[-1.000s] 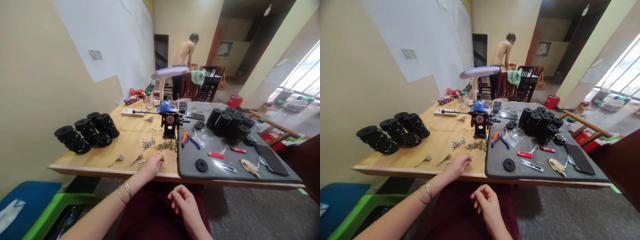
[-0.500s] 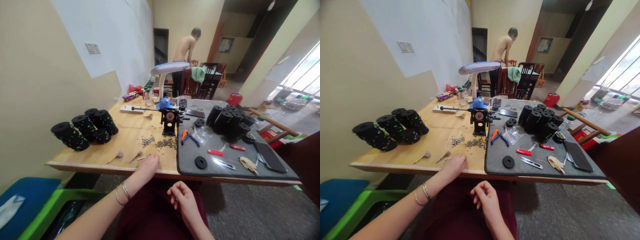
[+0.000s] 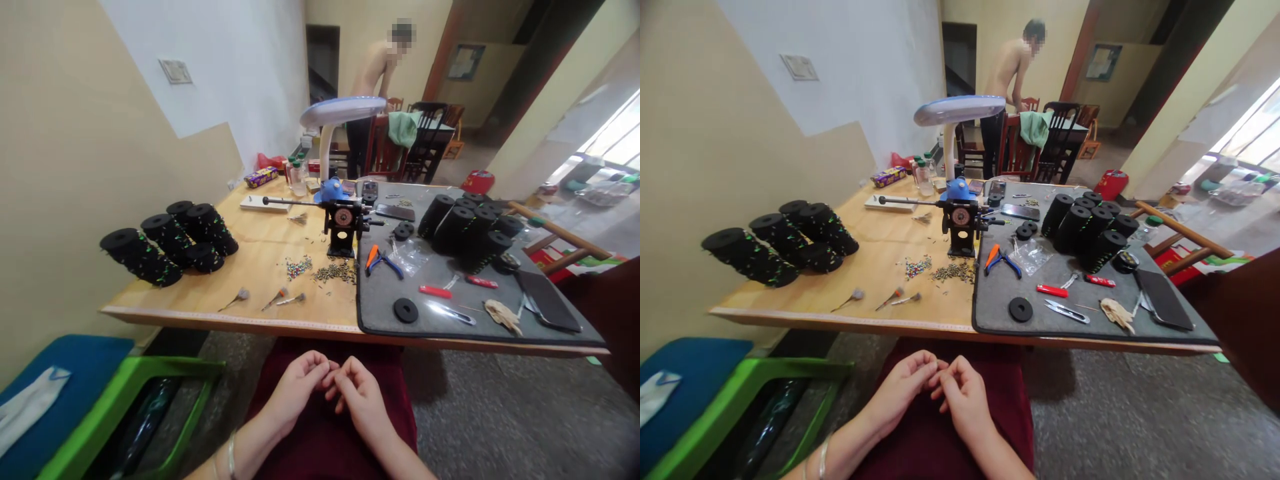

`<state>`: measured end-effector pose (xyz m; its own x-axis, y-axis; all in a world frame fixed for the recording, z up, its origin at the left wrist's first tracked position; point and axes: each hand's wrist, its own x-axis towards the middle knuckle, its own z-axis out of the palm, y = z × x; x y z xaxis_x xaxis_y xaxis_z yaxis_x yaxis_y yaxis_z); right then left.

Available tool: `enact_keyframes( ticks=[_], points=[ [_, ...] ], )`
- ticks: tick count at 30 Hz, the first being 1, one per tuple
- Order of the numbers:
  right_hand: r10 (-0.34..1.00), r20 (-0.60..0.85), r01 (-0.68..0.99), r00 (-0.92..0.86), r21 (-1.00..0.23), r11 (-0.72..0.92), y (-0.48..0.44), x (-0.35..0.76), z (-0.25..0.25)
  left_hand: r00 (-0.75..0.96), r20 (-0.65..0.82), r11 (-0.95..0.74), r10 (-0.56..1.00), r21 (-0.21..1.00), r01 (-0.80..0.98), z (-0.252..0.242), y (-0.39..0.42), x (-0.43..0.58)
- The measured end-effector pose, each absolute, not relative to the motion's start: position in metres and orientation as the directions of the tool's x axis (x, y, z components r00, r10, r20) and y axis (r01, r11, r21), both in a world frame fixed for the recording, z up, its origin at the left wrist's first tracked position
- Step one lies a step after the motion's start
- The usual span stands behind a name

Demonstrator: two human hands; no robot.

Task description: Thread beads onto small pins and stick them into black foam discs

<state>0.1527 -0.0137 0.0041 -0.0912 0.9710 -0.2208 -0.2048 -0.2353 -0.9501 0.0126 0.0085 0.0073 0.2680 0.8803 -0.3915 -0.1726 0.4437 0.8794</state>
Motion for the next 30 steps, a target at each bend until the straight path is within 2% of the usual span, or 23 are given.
enact_keyframes(
  ticks=[13, 30],
  points=[
    [0.957, -0.263, -0.128, -0.125, -0.952, -0.278, -0.0087, 0.1493, 0.0029, 0.309, -0.429, 0.514, 0.848, 0.807, -0.289, -0.0033, 0.0098, 0.0119],
    [0.949, -0.286, -0.101, -0.134, -0.949, -0.300, -0.0055, 0.1473, -0.0026, 0.318, -0.416, 0.500, 0.852, 0.826, -0.260, -0.0009, 0.0114, 0.0122]
  ],
)
